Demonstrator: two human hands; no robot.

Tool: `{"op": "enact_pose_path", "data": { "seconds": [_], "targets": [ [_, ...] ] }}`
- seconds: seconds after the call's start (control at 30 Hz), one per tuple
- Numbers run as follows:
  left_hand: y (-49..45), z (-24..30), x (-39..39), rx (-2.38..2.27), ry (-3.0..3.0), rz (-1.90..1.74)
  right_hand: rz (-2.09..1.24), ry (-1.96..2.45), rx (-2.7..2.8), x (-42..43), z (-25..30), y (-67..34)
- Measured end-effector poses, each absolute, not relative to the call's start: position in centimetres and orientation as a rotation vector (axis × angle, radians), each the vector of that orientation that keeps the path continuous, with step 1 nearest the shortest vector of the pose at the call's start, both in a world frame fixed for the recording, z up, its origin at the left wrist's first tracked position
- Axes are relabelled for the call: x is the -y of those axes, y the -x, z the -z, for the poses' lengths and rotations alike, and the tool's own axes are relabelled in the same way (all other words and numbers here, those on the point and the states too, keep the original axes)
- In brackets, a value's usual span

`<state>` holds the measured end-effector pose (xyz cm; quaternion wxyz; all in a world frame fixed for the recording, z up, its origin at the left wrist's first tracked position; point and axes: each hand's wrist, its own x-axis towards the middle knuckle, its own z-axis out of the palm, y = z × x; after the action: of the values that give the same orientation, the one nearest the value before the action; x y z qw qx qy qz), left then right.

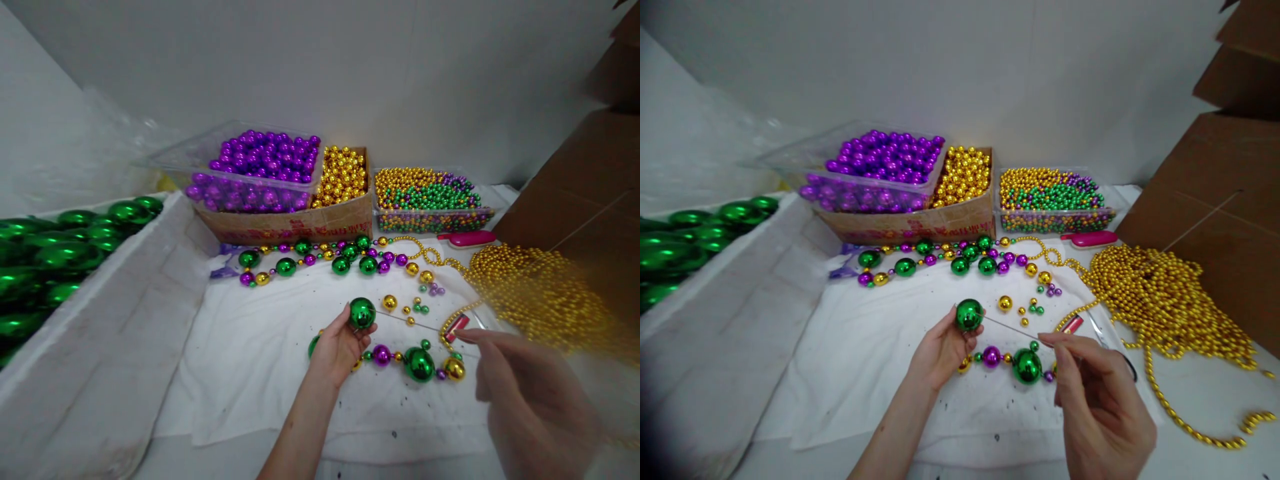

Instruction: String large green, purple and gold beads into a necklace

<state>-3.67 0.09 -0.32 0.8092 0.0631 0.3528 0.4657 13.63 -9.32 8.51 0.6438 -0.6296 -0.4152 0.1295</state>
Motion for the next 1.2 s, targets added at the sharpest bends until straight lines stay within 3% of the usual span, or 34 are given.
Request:
{"op": "enact_pose_path", "data": {
  "seconds": [0.6, 1.2],
  "targets": [
    [2.6, 0.7, 1.3, -0.733, -0.021, -0.999, -0.075, 1.572, 1.187, 10.2, -8.5, -14.2],
    [2.7, 1.7, 1.6, -0.752, -0.125, -1.031, -0.041, 1.304, 1.505, 10.3, -7.8, -13.4]
  ]
}}
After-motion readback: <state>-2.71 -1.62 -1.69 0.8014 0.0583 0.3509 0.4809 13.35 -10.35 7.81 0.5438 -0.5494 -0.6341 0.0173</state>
